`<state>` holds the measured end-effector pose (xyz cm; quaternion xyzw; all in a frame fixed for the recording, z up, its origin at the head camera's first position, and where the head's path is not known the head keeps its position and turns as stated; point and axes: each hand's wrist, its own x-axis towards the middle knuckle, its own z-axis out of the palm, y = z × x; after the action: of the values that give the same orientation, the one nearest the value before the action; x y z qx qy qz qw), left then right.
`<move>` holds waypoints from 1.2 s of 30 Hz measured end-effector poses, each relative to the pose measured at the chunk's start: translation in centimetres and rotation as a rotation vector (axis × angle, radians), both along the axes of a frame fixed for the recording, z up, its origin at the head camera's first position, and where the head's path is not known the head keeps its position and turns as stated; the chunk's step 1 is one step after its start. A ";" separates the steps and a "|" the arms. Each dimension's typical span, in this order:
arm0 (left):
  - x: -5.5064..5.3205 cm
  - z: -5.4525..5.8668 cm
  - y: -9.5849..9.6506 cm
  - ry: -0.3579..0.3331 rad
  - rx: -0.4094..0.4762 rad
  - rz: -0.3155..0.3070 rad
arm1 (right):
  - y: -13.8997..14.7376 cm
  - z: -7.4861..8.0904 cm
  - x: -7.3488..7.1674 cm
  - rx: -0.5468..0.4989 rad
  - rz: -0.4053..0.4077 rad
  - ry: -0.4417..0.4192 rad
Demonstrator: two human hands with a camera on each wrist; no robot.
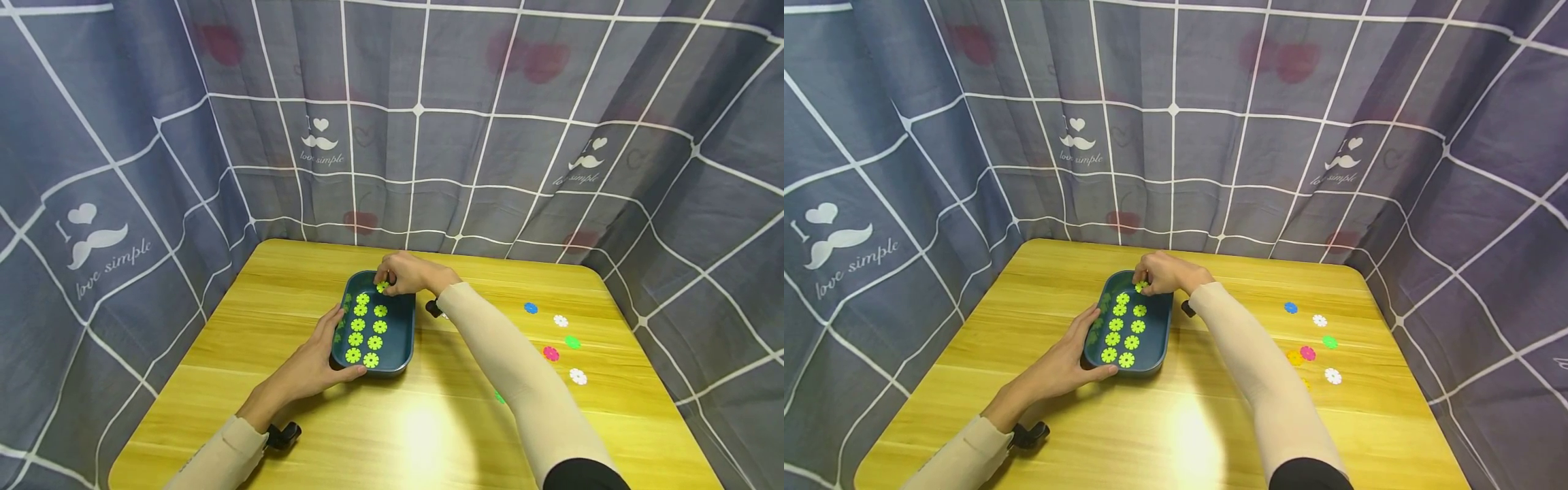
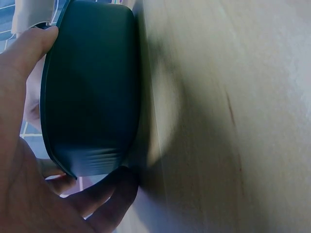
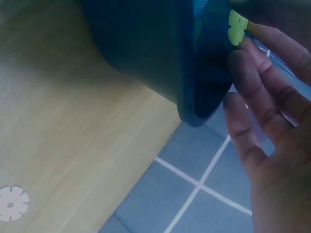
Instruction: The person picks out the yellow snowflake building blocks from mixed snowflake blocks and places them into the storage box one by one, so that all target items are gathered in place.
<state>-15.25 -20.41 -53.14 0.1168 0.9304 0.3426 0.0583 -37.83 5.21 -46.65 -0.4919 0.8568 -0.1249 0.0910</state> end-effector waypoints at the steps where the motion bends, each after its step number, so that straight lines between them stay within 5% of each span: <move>1: 0.0 0.0 0.0 0.000 -0.001 0.000 | 0.0 -0.1 0.0 0.002 0.001 0.001; 36: 0.1 -0.1 -0.1 0.007 0.017 -0.007 | 0.2 -0.2 0.6 0.005 -0.039 -0.003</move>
<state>-15.10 -20.51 -53.24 0.1217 0.9271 0.3501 0.0555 -37.22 5.45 -46.84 -0.4746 0.8665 -0.1253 0.0910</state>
